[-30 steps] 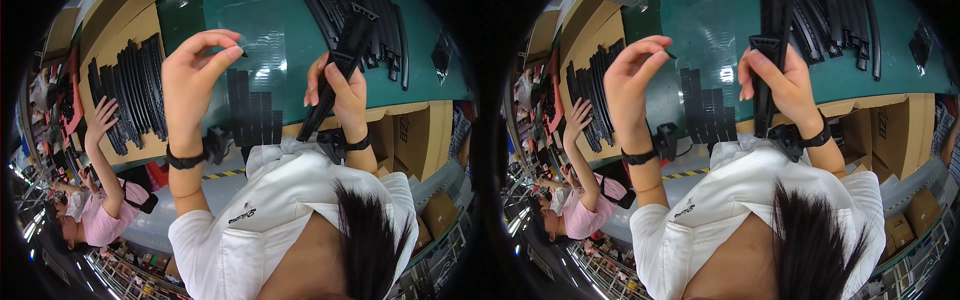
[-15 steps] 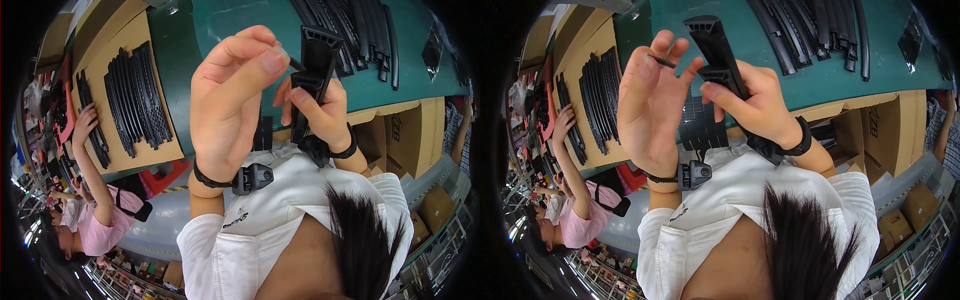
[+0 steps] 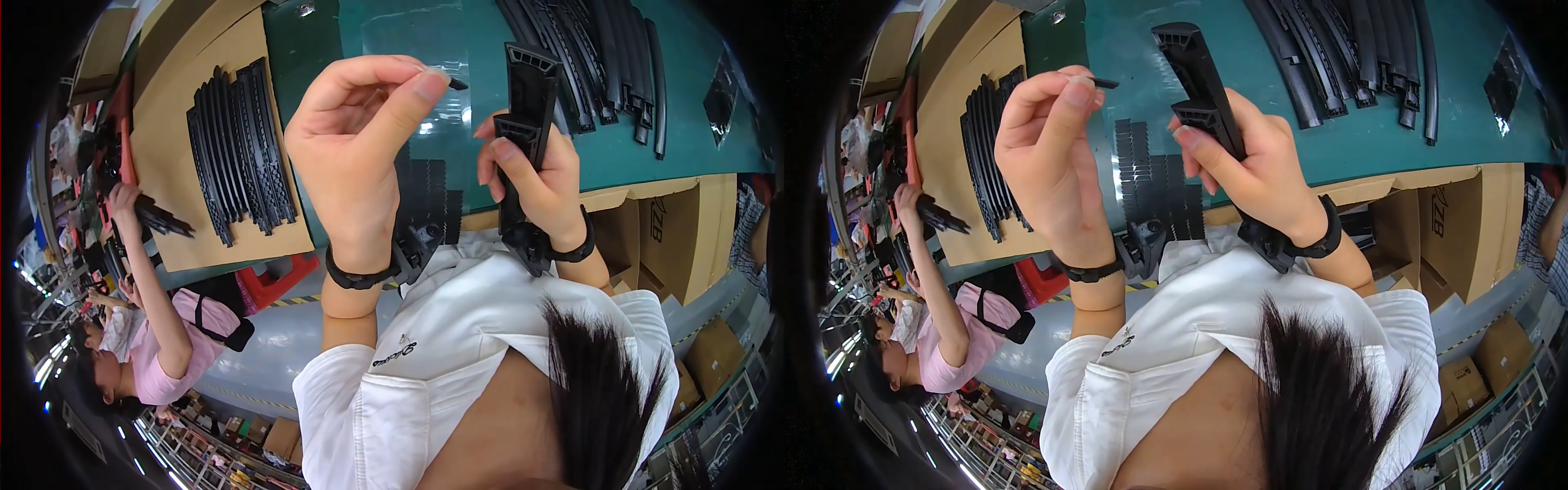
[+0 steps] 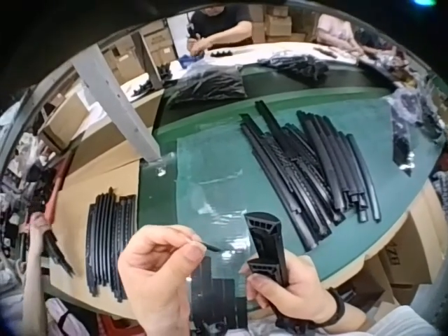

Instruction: The person assembles wiper blades by hand, picking up a blade and a small plastic clip, fitting the clip into the blade, and then setting the completed blade onto a stack.

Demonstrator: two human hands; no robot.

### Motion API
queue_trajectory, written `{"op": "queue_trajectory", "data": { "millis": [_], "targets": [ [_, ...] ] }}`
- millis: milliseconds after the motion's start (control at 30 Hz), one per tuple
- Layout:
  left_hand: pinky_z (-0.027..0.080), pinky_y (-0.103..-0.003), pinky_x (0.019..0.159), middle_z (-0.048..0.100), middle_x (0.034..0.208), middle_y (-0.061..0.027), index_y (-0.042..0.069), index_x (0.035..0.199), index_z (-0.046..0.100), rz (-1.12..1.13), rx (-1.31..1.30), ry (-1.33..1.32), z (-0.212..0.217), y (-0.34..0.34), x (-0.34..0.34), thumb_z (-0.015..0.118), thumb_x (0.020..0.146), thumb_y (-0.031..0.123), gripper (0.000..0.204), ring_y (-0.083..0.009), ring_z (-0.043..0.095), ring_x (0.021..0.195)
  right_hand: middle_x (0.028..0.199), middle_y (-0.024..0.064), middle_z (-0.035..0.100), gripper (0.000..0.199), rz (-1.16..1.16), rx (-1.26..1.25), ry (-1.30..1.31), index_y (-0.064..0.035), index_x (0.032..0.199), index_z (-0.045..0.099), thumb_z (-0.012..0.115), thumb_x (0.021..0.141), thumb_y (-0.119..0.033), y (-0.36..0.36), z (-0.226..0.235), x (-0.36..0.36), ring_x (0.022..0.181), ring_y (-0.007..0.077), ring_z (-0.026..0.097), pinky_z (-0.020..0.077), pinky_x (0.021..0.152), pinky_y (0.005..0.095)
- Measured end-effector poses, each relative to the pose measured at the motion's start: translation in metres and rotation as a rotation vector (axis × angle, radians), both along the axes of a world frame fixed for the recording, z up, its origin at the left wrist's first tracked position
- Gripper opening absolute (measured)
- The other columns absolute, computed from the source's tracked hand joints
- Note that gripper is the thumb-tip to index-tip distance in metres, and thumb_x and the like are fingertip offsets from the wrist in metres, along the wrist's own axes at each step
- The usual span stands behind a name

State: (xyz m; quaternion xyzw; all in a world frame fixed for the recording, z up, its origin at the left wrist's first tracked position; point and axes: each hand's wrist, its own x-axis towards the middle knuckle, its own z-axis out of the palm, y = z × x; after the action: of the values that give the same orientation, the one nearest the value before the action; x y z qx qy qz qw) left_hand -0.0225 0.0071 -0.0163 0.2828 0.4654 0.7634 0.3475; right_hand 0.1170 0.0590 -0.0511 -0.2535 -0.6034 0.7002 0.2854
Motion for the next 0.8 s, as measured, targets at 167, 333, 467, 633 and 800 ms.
{"op": "queue_trajectory", "data": {
  "millis": [167,333,467,633,800],
  "targets": [
    [0.042,-0.017,0.064,0.057,0.077,-0.0069,-0.003,0.079,0.055,0.059,0.061,0.094,0.001,0.0,-0.002,0.06,0.067,-0.007,0.014,-0.0094,0.053,0.069,0.06,0.0075,0.051,0.014,0.008,0.016,0.002,0.003,0.09,0.047,0.044,0.083,-0.009,-0.001,-0.002,0.0,0.044,0.0075,0.043,0.0338,0.042,0.018],
    [0.041,-0.017,0.062,0.058,0.076,-0.0062,-0.003,0.08,0.055,0.081,-0.002,0.095,0.005,0.001,-0.002,0.061,0.067,-0.007,0.015,-0.0089,0.053,0.068,0.06,0.0076,0.051,0.013,0.002,0.032,0.011,0.0032,0.089,0.047,0.044,0.083,-0.008,-0.001,-0.002,0.0,0.044,0.0079,0.043,0.0337,0.042,0.0182],
    [0.041,-0.018,0.062,0.058,0.077,-0.0066,-0.003,0.081,0.055,0.021,-0.035,0.114,0.004,-0.001,-0.003,0.06,0.068,-0.007,0.015,-0.0092,0.053,0.069,0.06,0.0079,0.051,0.012,-0.008,0.03,0.009,0.0031,0.087,0.046,0.044,0.083,-0.008,0.0,-0.001,0.0,0.044,0.0083,0.044,0.0341,0.042,0.0187],
    [0.041,-0.019,0.065,0.057,0.083,-0.0087,-0.002,0.081,0.055,-0.147,-0.044,-0.171,0.004,-0.002,-0.003,0.058,0.07,-0.003,0.011,-0.01,0.053,0.072,0.061,0.0083,0.052,0.012,0.001,0.016,0.003,0.0029,0.085,0.046,0.044,0.082,-0.008,0.0,0.0,0.002,0.045,0.009,0.045,0.0352,0.042,0.0194],
    [0.042,-0.03,0.071,0.048,0.107,-0.0178,0.004,0.075,0.051,-0.341,-0.067,-0.293,0.007,0.008,0.007,0.051,0.078,0.014,0.011,-0.019,0.051,0.081,0.062,0.0085,0.052,0.012,0.027,-0.002,-0.003,0.0029,0.083,0.046,0.045,0.082,-0.009,0.0,0.003,0.001,0.047,0.0106,0.048,0.0375,0.043,0.0204]
  ]
}}
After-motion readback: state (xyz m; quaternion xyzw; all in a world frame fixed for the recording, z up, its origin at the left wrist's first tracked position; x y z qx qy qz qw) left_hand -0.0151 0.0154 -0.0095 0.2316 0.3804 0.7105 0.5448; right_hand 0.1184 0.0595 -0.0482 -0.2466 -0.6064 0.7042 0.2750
